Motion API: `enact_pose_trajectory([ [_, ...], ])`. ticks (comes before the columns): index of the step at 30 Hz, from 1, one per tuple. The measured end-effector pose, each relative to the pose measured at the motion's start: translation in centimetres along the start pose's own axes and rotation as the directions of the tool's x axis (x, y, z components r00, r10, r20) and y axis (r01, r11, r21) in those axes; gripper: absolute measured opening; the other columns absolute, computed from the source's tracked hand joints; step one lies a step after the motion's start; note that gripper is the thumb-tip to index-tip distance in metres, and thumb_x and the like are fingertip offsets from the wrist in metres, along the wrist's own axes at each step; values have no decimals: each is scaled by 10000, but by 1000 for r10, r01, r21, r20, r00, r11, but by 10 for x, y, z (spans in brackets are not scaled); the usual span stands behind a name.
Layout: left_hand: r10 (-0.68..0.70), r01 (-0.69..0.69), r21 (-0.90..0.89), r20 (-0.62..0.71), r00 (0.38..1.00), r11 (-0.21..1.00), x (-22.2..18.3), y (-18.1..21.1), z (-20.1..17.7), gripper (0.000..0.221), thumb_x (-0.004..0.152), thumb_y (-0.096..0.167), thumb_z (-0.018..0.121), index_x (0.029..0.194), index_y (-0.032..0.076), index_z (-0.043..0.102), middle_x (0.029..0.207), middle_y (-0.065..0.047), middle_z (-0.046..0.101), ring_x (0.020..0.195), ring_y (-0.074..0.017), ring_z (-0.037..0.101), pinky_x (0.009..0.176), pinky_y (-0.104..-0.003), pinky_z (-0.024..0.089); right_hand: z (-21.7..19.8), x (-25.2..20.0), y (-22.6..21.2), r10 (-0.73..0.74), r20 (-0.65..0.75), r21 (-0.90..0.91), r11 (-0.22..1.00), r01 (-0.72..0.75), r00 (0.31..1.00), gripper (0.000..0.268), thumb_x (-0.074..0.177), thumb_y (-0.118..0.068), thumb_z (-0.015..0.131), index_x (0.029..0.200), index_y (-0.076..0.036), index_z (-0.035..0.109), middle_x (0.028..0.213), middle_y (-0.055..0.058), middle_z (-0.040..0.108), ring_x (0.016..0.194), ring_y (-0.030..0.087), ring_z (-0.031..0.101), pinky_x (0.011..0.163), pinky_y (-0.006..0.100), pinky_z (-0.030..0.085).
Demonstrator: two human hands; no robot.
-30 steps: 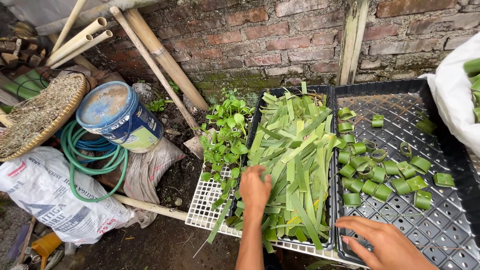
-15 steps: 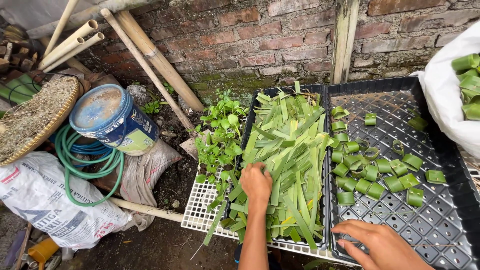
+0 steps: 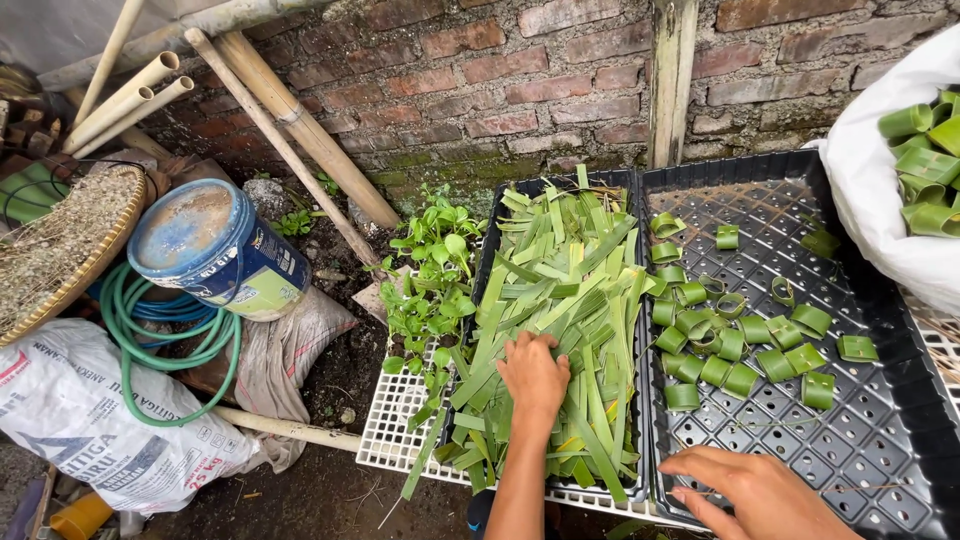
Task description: Rolling long green strips into small circular rings and placing them in a black tray.
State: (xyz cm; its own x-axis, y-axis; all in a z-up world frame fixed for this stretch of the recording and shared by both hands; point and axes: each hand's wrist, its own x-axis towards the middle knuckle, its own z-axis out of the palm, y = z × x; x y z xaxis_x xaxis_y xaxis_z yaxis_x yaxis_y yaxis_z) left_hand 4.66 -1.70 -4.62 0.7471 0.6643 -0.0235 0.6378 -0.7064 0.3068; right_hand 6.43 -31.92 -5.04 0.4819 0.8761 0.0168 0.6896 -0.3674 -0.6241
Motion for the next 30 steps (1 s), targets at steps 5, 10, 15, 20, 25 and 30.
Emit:
enact_pose_trajectory([
  [5,189,-218,-170,-174,966,961,-7,33,18,269,924,313,720,1146,165,760,1153,-54,711,1090,-240,576,920,-422,445,-1,3,-12,-46,-11,14,999,46,999,333,944,-475,636,1217,-322,750,1178,-119,801,942,152,829,766,380,632],
  [10,110,-109,-213,-6,994,971,-10,65,15,390,875,469,829,1053,125,783,1146,-123,761,1156,-312,635,1061,-590,422,-5,6,-12,-86,-53,4,996,87,995,304,946,-449,644,1172,-285,763,1054,-94,816,824,170,838,704,362,625],
  [15,15,113,-590,207,978,800,0,48,2,163,941,131,693,803,194,752,979,-16,811,485,-35,471,529,-181,546,-13,0,-11,74,46,5,997,-74,996,332,934,-488,639,1219,-367,759,1198,-163,803,978,89,849,782,340,642],
  [20,34,184,-891,217,975,415,10,17,-9,245,861,8,796,726,127,630,712,-19,673,717,-142,665,866,-346,618,-22,-3,-17,56,37,35,998,-57,998,336,937,-474,638,1228,-355,755,1184,-159,811,973,88,853,798,342,654],
  [25,-143,208,-960,183,973,187,27,-5,6,454,722,28,892,1142,-27,730,925,-131,762,848,-189,735,912,-316,643,-29,-8,-20,10,-21,20,1000,-10,1000,338,936,-484,636,1209,-329,761,1175,-157,815,991,110,843,828,355,651],
  [30,-57,14,-908,-10,998,419,16,-5,-9,318,814,143,824,1113,43,784,1237,-86,733,926,-140,655,1077,-379,555,-34,-13,-18,153,12,-7,988,-153,988,360,913,-548,627,1202,-388,769,1219,-190,827,1067,93,831,897,357,650],
])
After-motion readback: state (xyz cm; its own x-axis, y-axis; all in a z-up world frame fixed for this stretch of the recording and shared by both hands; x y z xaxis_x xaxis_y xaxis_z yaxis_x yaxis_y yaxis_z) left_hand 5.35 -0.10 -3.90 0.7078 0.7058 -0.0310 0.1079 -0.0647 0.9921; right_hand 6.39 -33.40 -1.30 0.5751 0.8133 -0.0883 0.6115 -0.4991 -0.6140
